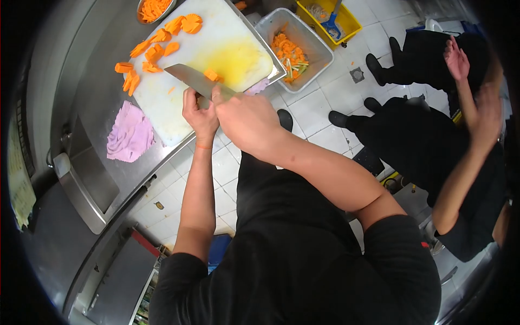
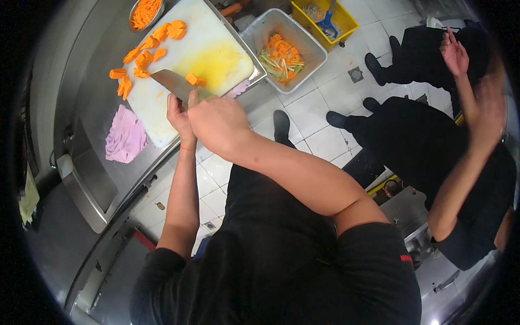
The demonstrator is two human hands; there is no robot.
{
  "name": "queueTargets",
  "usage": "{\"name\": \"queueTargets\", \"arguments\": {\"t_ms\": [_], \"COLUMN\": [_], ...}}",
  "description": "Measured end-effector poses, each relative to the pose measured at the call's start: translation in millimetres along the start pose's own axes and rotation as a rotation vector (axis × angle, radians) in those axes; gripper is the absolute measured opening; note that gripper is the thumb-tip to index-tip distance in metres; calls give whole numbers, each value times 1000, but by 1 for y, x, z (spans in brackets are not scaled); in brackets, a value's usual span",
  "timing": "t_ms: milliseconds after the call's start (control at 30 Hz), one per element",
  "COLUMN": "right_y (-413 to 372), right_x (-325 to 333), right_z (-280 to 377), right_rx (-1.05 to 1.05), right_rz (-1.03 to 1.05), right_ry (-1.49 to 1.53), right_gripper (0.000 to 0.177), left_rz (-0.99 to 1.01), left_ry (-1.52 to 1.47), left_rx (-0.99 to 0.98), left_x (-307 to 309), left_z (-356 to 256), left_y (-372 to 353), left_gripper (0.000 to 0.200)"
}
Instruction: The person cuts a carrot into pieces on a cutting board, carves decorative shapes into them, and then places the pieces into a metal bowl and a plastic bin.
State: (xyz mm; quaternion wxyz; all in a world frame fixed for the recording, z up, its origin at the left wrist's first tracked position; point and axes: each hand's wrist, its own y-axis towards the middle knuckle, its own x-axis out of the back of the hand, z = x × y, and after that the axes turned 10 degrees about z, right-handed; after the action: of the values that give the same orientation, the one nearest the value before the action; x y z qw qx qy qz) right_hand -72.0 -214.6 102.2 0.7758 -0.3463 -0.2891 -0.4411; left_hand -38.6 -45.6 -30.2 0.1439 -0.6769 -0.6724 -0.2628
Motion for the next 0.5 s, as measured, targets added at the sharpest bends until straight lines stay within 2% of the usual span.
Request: {"name": "queueTargets", "arguments": {"t_ms": [67, 133, 200, 267, 333, 400, 500], "right_y": [-5, -10, -10, -10, -11, -16, -25], "right_x": [-1, 0, 9, 16, 16, 18, 17], "right_z": [1, -1, -12, -30, -52, -66, -77], "right_rx": [3, -24, -26, -26, 1, -10, -40], "right_rz": [1, -93, -92, -94, -150, -145, -97], "right_ry": [-37, -25, 31, 86, 193, 248, 331], "right_gripper": [54, 55, 54, 53, 52, 51, 52], "left_rz": [15, 24, 33, 1, 30, 159, 229], "left_ry": [-55, -66, -78, -216, -182, -64, -14], "left_rx": [-65, -45, -25, -71, -96, -134, -101], "left_x": [0, 2, 0, -3, 4, 10, 19], "left_z": [11, 14, 14, 5, -3, -10, -21], "left_y": [0, 0, 2, 8, 12, 15, 18], "left_gripper": [34, 36, 39, 43, 40, 36, 32]}}
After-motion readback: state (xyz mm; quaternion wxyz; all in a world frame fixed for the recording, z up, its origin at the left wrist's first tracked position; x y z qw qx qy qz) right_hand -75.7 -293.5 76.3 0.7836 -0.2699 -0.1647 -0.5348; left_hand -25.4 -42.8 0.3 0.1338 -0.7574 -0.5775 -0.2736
